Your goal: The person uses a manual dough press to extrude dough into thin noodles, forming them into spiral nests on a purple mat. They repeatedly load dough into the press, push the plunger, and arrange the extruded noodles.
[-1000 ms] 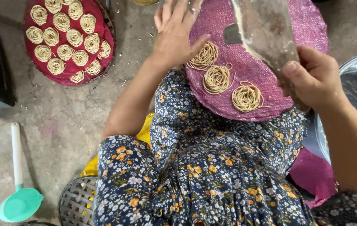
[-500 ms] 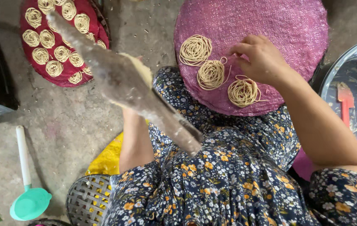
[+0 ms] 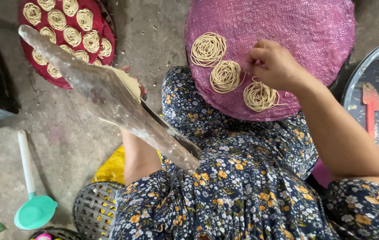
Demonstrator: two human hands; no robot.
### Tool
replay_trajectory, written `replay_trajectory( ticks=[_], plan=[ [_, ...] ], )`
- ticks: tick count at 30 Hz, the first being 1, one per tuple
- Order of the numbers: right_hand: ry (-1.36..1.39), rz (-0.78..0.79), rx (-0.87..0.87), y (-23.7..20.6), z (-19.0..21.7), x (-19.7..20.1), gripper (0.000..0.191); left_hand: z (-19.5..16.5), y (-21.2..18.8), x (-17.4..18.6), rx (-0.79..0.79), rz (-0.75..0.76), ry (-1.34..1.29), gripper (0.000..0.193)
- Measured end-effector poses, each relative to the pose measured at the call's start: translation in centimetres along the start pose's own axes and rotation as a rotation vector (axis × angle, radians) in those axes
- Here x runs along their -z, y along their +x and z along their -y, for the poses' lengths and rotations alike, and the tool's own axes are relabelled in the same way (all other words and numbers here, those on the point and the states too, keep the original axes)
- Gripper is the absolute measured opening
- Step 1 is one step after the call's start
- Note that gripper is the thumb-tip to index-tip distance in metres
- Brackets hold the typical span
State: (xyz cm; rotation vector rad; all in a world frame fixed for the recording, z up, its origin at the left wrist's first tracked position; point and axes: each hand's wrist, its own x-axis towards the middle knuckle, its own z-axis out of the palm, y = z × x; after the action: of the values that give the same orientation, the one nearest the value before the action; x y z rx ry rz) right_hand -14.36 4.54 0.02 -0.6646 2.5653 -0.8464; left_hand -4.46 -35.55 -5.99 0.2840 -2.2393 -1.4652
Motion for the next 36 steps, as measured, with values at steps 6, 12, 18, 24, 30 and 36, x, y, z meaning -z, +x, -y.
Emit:
replay_trajectory(
  ticks=[6, 12, 18, 24, 30, 36],
  plan=[
    [-0.223, -0.114, 0.023, -1.0, -0.2, 0.2, 0.016, -0.2, -0.1, -0.3, 0.001, 0.002, -0.001, 0.038],
    [-0.197, -0.079, 0.033, -0.9, 1.0, -0.2, 0.018, -0.3, -0.2, -0.2, 0.005, 0.008, 0.004, 0.038],
    [0.092, -0.039, -0.013, -1.1, 0.9, 0.5, 0.026, -0.3, -0.3, 0.0, 0.002, 0.010, 0.009, 0.038],
    [-0.198, -0.112, 0.130, -1.8, -1.4, 0.0, 0.025, -0.3, -0.3, -0.2, -0.003, 0.019, 0.007, 0.038],
    [-0.345, -0.055, 0.047, -2.0, -1.9, -0.6, 0.034, -0.3, -0.1, -0.4, -0.005, 0.027, 0.011, 0.038],
    [-0.426, 0.003, -0.070, -0.8, -0.4, -1.4, 0.038, -0.4, -0.2, -0.5, -0.006, 0.037, 0.011, 0.039]
  ],
)
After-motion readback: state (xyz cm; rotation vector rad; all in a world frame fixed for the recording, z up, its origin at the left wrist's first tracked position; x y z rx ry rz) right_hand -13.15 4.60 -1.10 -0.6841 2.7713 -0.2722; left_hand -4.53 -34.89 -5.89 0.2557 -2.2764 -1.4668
